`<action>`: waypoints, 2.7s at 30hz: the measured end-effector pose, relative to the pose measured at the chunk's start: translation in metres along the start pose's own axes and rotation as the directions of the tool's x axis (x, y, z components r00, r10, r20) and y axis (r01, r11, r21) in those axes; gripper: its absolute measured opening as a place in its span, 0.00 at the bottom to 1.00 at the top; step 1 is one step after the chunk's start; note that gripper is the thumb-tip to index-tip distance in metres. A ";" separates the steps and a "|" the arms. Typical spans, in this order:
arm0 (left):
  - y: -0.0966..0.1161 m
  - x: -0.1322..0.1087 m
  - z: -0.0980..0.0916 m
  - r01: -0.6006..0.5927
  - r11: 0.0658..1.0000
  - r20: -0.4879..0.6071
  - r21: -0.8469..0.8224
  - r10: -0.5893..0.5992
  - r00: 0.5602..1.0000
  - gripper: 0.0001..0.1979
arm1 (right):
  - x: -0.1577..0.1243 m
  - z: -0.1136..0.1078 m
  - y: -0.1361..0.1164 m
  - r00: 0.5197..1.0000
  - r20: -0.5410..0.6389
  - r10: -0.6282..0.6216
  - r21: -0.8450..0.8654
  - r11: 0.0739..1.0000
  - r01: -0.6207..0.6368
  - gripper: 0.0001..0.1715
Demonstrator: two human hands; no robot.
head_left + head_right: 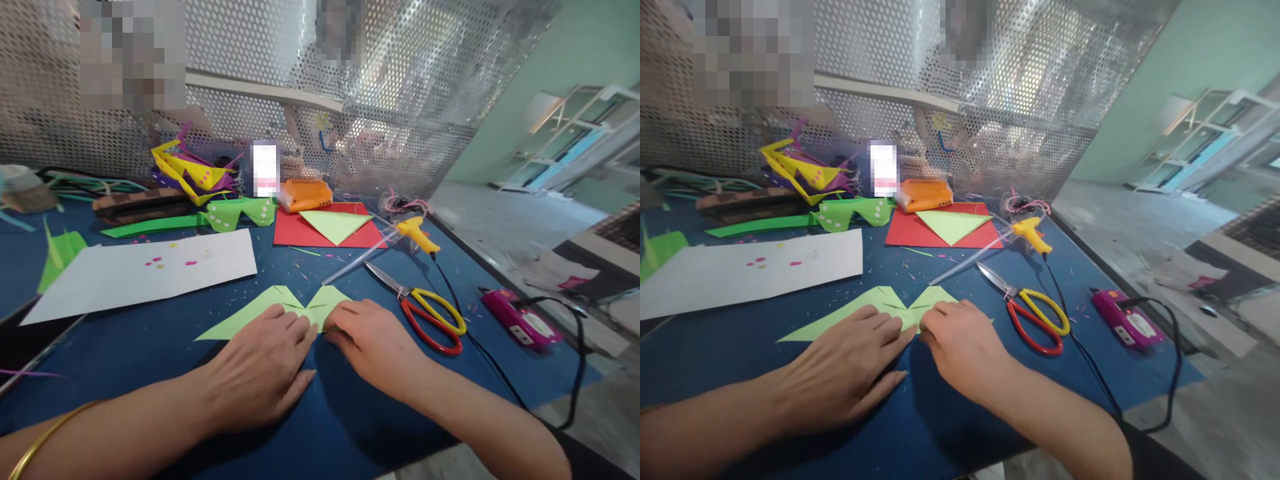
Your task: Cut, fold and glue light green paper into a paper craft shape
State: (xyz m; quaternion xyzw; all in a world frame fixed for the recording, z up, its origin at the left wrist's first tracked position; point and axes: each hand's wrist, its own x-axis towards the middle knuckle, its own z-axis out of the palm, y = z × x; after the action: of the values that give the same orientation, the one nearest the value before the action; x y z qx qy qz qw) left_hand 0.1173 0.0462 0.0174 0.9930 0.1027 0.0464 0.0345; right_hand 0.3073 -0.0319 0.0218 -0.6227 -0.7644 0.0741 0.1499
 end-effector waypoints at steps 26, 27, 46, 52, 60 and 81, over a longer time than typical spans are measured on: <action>-0.032 -0.006 0.005 -0.017 0.995 -0.189 0.098 0.036 0.981 0.14 | 0.014 -0.001 0.018 0.988 0.152 0.005 0.214 0.976 -0.038 0.13; -0.031 -0.006 0.005 -0.017 0.994 -0.191 0.109 0.038 0.981 0.15 | 0.014 0.000 0.016 0.990 0.140 0.000 0.206 0.978 -0.029 0.11; -0.042 -0.007 0.001 0.000 0.992 -0.190 -0.126 -0.025 0.981 0.11 | 0.021 0.031 -0.001 0.996 -0.043 0.074 0.256 0.965 -0.060 0.08; -0.042 -0.006 0.002 0.072 0.975 -0.186 -0.209 -0.112 0.976 0.10 | 0.022 0.030 -0.003 0.994 -0.038 0.098 0.273 0.958 -0.084 0.09; -0.044 0.001 0.000 0.287 0.883 -0.022 -0.372 -0.318 0.948 0.07 | 0.023 0.031 -0.005 0.992 -0.026 0.121 0.254 0.961 -0.110 0.11; -0.044 0.007 -0.006 0.345 0.904 0.041 -0.253 -0.346 0.937 0.08 | 0.005 0.025 -0.004 0.950 -0.207 -0.232 -0.043 0.973 0.228 0.08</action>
State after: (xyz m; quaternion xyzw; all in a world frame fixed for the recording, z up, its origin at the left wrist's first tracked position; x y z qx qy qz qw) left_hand 0.1148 0.0905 0.0201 0.9462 0.2701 0.0550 0.1698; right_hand 0.2949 -0.0255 0.0001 -0.5353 -0.8120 -0.0176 0.2318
